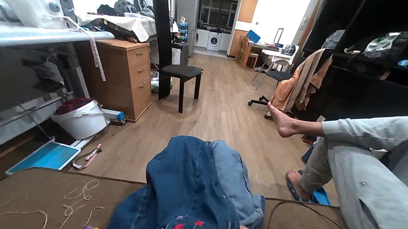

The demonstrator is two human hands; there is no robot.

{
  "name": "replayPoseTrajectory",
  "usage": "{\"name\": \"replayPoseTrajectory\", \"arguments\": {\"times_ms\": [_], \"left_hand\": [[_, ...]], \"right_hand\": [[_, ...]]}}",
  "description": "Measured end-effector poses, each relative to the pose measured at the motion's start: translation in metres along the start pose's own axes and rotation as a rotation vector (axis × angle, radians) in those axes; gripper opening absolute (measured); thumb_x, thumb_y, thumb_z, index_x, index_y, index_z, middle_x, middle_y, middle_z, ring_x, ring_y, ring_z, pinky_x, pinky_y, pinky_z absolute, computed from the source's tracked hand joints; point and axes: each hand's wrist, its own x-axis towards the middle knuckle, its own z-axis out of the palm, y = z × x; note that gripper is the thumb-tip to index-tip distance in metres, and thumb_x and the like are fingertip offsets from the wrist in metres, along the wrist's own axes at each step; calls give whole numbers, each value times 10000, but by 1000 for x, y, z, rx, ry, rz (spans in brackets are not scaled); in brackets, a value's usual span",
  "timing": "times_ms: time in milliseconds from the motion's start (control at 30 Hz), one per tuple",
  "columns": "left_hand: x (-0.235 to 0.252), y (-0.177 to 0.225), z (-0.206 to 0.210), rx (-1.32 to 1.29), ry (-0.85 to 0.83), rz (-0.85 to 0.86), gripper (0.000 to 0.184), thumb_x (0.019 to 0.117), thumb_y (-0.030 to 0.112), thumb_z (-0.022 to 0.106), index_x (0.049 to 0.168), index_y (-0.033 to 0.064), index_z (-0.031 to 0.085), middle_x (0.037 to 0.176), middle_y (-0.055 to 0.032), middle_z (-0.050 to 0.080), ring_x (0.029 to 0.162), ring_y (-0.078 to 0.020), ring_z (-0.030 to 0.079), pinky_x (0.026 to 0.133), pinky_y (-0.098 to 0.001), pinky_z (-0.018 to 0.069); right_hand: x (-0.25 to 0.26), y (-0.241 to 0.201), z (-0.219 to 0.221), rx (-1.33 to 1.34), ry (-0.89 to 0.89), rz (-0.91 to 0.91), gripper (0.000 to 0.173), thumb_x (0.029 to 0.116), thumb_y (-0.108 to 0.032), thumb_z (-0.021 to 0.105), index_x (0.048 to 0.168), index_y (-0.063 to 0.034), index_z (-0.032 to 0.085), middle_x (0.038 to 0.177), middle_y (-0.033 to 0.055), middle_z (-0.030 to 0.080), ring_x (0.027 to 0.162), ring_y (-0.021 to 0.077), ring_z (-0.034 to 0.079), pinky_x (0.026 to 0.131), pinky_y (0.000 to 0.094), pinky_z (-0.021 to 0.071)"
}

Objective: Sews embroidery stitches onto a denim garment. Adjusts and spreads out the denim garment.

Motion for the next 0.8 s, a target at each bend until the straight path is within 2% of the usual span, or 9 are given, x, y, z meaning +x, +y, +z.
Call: {"name": "replayPoseTrajectory", "arguments": {"times_ms": [67,167,267,400,500,567,633,667,800], "left_hand": [[1,-1,5,-22,104,92,109,1015,97,589,1088,86,669,1029,48,750,1040,-69,697,1016,-337,548],[2,2,6,-120,203,133,225,1042,27,464,1056,64,686,993,2,770,1000,-103,723,987,-347,571],[0,5,5,-222,201,122,270,1042,-1,423,1051,62,686,998,-17,775,994,-114,733,976,-342,580],[-1,5,3,-245,155,70,220,1010,-28,482,1050,61,679,1000,-13,773,994,-113,732,973,-338,580],[-2,1,-3,-185,68,76,175,978,-21,583,1083,61,697,1036,-24,768,1015,-112,721,985,-332,568],[-2,0,-4,-156,50,81,179,970,-27,595,1087,61,697,1042,-24,766,1013,-108,721,980,-321,570],[-2,2,-3,-125,51,60,175,972,-27,586,1057,66,707,1028,-10,769,1003,-92,721,976,-299,569],[-3,3,-3,-114,52,48,172,974,-23,581,1043,67,712,1020,-7,770,999,-87,721,974,-294,568],[-2,3,-2,-97,40,69,164,960,-27,612,1031,82,712,1004,2,769,985,-82,721,964,-295,572]], "right_hand": [[-1,-1,7,-112,0,-129,89,935,0,641,921,-11,729,871,-35,699,767,-2,662,728,211,585],[0,-4,3,-285,-30,-199,168,973,-41,582,906,45,710,889,27,657,753,-4,603,698,191,532],[2,-12,-14,-367,-51,-181,312,982,3,444,1149,90,693,1012,80,663,747,18,595,666,198,520],[0,-23,-31,-453,-39,-404,385,983,47,446,1332,105,598,1086,122,705,793,39,641,694,202,548],[-9,-36,-24,-412,-66,-496,474,1039,-28,520,1497,22,407,1062,-10,748,856,10,694,731,222,590],[-16,-39,-13,-398,-68,-489,409,1024,-31,568,1415,1,455,1021,-11,755,878,40,721,754,257,614],[-18,-37,-6,-452,-63,-512,162,1002,-8,588,1130,78,637,972,111,737,837,101,730,751,279,628],[-17,-35,-3,-506,-64,-529,143,983,0,589,1029,82,697,960,155,718,822,124,716,755,271,616],[-16,-26,8,-702,14,-572,137,949,-36,642,957,30,762,902,177,654,817,144,654,767,208,555]]}}
